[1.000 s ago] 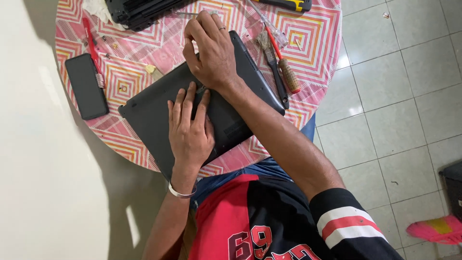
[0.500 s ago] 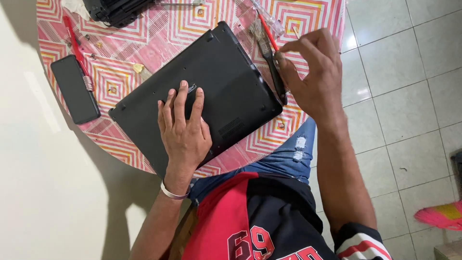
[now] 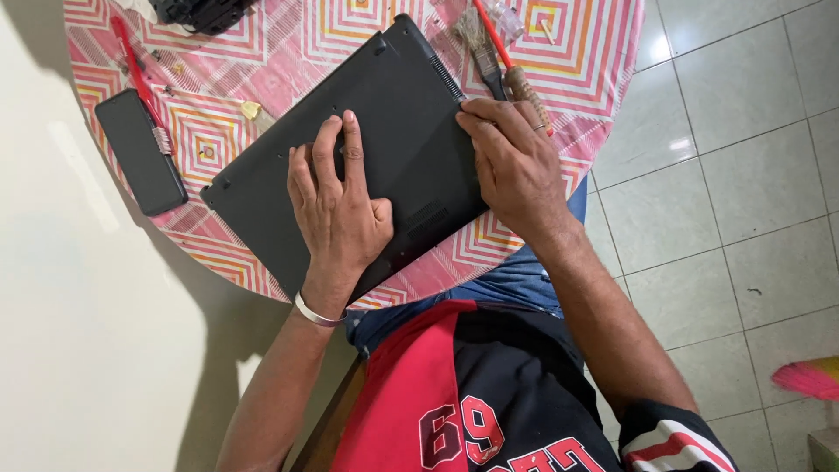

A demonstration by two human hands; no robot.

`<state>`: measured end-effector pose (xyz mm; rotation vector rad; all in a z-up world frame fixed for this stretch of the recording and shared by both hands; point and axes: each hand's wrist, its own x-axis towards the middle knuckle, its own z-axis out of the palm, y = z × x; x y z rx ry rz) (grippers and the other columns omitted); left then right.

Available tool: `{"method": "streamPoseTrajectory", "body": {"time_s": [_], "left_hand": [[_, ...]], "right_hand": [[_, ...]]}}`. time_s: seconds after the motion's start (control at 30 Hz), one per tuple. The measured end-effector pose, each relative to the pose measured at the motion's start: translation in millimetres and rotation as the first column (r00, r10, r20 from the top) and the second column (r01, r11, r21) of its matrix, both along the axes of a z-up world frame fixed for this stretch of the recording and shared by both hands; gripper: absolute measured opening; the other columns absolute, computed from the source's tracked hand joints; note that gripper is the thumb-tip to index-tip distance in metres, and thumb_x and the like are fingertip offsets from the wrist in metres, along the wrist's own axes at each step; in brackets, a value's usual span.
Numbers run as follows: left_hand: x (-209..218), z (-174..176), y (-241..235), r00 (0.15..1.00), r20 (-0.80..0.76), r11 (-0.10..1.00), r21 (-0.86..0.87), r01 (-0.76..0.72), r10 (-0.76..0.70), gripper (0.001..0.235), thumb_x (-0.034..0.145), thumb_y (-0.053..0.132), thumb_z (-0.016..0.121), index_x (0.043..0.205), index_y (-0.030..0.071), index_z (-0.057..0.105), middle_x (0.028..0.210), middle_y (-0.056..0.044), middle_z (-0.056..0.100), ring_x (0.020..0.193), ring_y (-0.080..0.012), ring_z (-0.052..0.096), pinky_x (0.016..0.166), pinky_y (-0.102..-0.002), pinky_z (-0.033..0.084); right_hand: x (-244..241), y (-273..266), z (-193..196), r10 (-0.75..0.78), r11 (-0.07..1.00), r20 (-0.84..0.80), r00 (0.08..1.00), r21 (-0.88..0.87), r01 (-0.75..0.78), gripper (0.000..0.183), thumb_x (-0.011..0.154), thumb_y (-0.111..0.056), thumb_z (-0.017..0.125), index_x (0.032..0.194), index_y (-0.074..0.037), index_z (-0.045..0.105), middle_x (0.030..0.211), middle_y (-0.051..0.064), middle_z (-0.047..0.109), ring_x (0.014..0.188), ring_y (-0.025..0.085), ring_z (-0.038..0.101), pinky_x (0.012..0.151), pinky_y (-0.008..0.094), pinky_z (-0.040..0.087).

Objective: The person aligns the bottom cover with the laptop chassis and presses it into place. They then use a screwdriver to tighten screws along the edges of the cover to secure it.

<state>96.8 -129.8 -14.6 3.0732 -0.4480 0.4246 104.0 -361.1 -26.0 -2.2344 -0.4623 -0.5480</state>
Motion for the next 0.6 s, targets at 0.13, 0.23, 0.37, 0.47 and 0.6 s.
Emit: {"method": "streamPoseTrajectory", "body": {"time_s": [0.13, 0.23, 0.37, 0.47, 0.6], "left_hand": [[2, 1, 0, 1.0, 0.012, 1.0, -0.01, 0.02, -0.02, 0.097, 0.061, 0.017, 0.054, 0.157, 0.005, 0.047, 0.145, -0.014, 0.047, 0.121, -0.0363, 0.044, 0.119, -0.053, 0.034], [3, 6, 1, 0.999, 0.002, 0.999, 0.006, 0.038, -0.038, 0.096, 0.06, 0.017, 0.054, 0.155, 0.005, 0.05, 0.143, -0.014, 0.049, 0.118, -0.0353, 0.045, 0.117, -0.052, 0.036], [16, 15, 6, 0.996, -0.031, 0.995, 0.042, 0.089, -0.088, 0.091, 0.056, 0.02, 0.06, 0.146, 0.005, 0.06, 0.134, -0.012, 0.051, 0.11, -0.0345, 0.047, 0.112, -0.052, 0.041], [39, 32, 3, 0.987, -0.136, 0.994, -0.072, 0.077, -0.087, 0.05, 0.065, 0.027, 0.076, 0.111, 0.011, 0.066, 0.11, -0.003, 0.043, 0.098, -0.0257, 0.048, 0.094, -0.047, 0.052], [78, 48, -9, 0.967, -0.231, 0.99, -0.115, 0.081, -0.106, 0.043, 0.075, 0.03, 0.086, 0.105, 0.011, 0.061, 0.11, -0.003, 0.041, 0.099, -0.0253, 0.045, 0.088, -0.044, 0.05]], "right_hand": [[-14, -3, 6, -0.049, 0.997, 0.005, 0.999, 0.054, 0.048, 0.023, 0.101, 0.003, 0.06, 0.12, 0.001, 0.072, 0.119, 0.016, 0.067, 0.105, 0.039, 0.066, 0.088, 0.046, 0.056], [-30, -11, 10, -0.096, 0.993, -0.029, 0.995, 0.065, 0.098, 0.023, 0.099, 0.005, 0.064, 0.12, 0.0, 0.072, 0.116, 0.016, 0.066, 0.103, 0.04, 0.066, 0.087, 0.047, 0.055], [-52, -17, 7, -0.172, 0.982, -0.102, 0.98, 0.057, 0.178, 0.026, 0.096, 0.004, 0.069, 0.121, -0.001, 0.072, 0.111, 0.017, 0.064, 0.094, 0.038, 0.066, 0.08, 0.046, 0.057], [-65, -17, 1, -0.22, 0.974, -0.194, 0.956, 0.015, 0.227, 0.037, 0.09, -0.002, 0.078, 0.126, -0.005, 0.071, 0.112, 0.017, 0.064, 0.09, 0.037, 0.068, 0.078, 0.05, 0.057], [-72, -18, 4, -0.241, 0.966, -0.254, 0.937, 0.031, 0.257, 0.046, 0.088, -0.006, 0.081, 0.131, -0.001, 0.067, 0.114, 0.02, 0.061, 0.091, 0.038, 0.068, 0.076, 0.051, 0.057]]}}
